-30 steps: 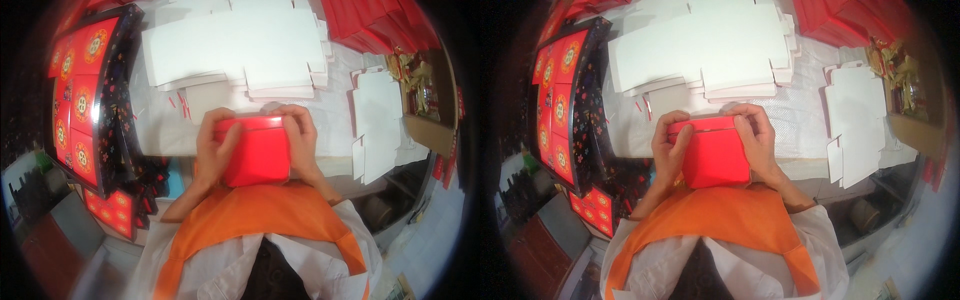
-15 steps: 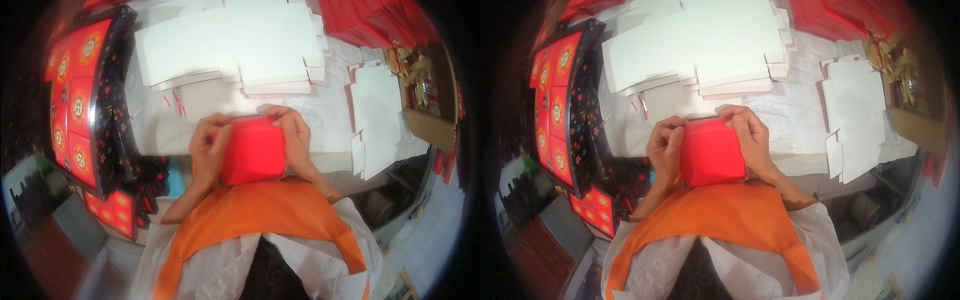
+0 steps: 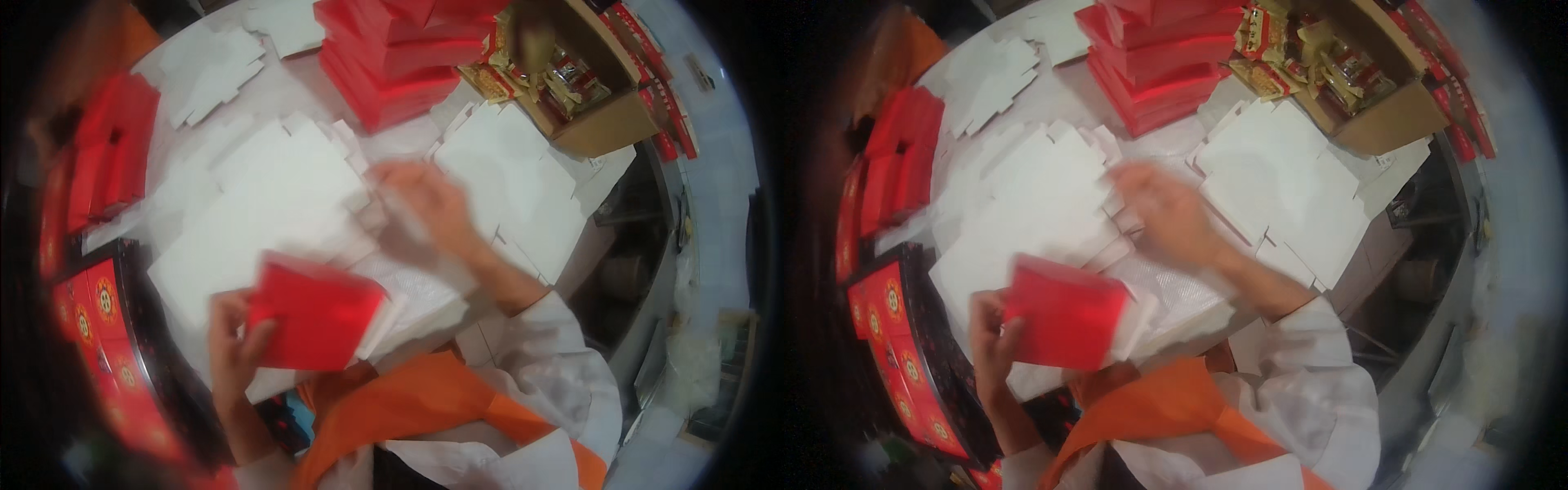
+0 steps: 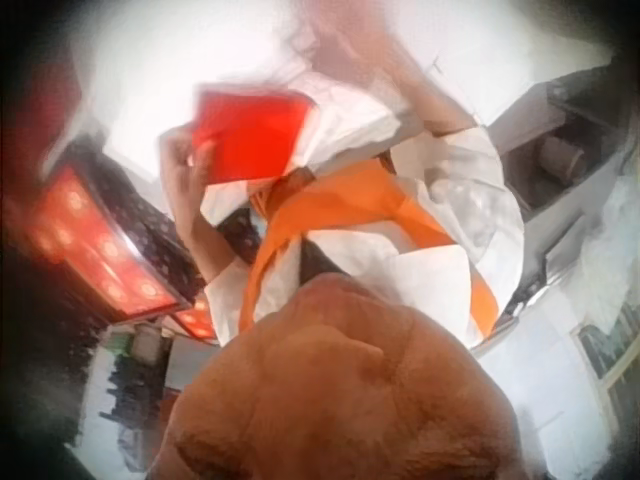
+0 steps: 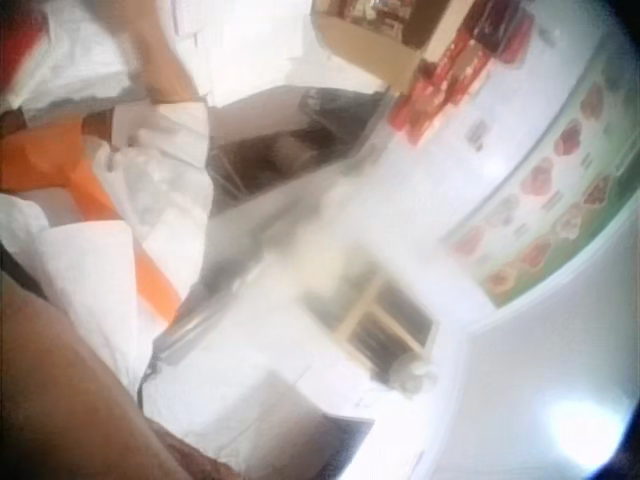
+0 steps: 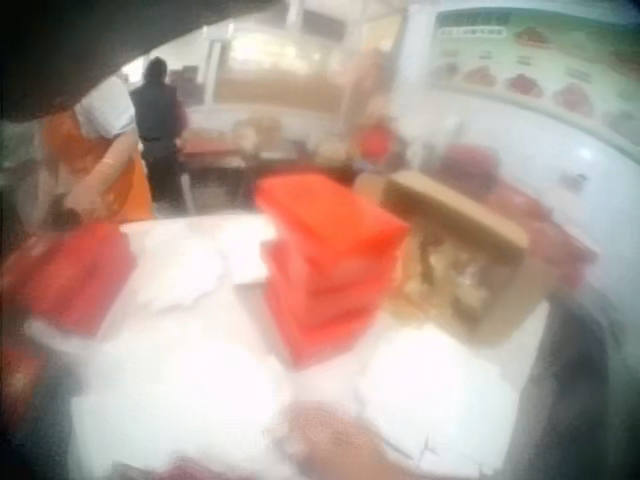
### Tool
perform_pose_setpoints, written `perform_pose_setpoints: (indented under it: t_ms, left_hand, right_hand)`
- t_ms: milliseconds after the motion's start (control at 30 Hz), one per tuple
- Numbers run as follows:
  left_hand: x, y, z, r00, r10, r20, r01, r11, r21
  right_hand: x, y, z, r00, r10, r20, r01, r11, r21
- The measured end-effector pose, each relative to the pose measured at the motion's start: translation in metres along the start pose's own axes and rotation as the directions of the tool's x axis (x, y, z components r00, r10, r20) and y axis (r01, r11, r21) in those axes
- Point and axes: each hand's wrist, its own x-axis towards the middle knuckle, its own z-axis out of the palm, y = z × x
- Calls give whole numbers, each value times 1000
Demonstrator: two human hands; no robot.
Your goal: The person folds flat white cardboard pieces into small rectangular boxes, inserts a small packaged item into each, and places the finished boxes into a larger black tray with red decorative inserts. The process is repeated continuously.
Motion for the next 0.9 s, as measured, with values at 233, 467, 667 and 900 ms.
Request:
perform_pose_setpoints:
  t_ms: [233, 467, 667, 900]
  left_hand:
    - [-18, -29, -1, 826, -407, -390, 305, 905, -297]
    - [-27, -28, 7, 805, -398, -440, 267, 905, -331]
    - [-24, -25, 3, 834, -392, -389, 182, 860, -476]
    - [-25, -34, 9, 866, -356, -351, 104, 816, -569]
  right_hand:
    - [127, 95, -243, 970, -150, -189, -177, 88, -980]
    - [191, 112, -257, 878, 181, -442, -423, -137, -896]
    - [160, 40, -273, 971, 215, -107, -88, -94, -992]
    - [17, -28, -181, 906, -57, -419, -133, 902, -411]
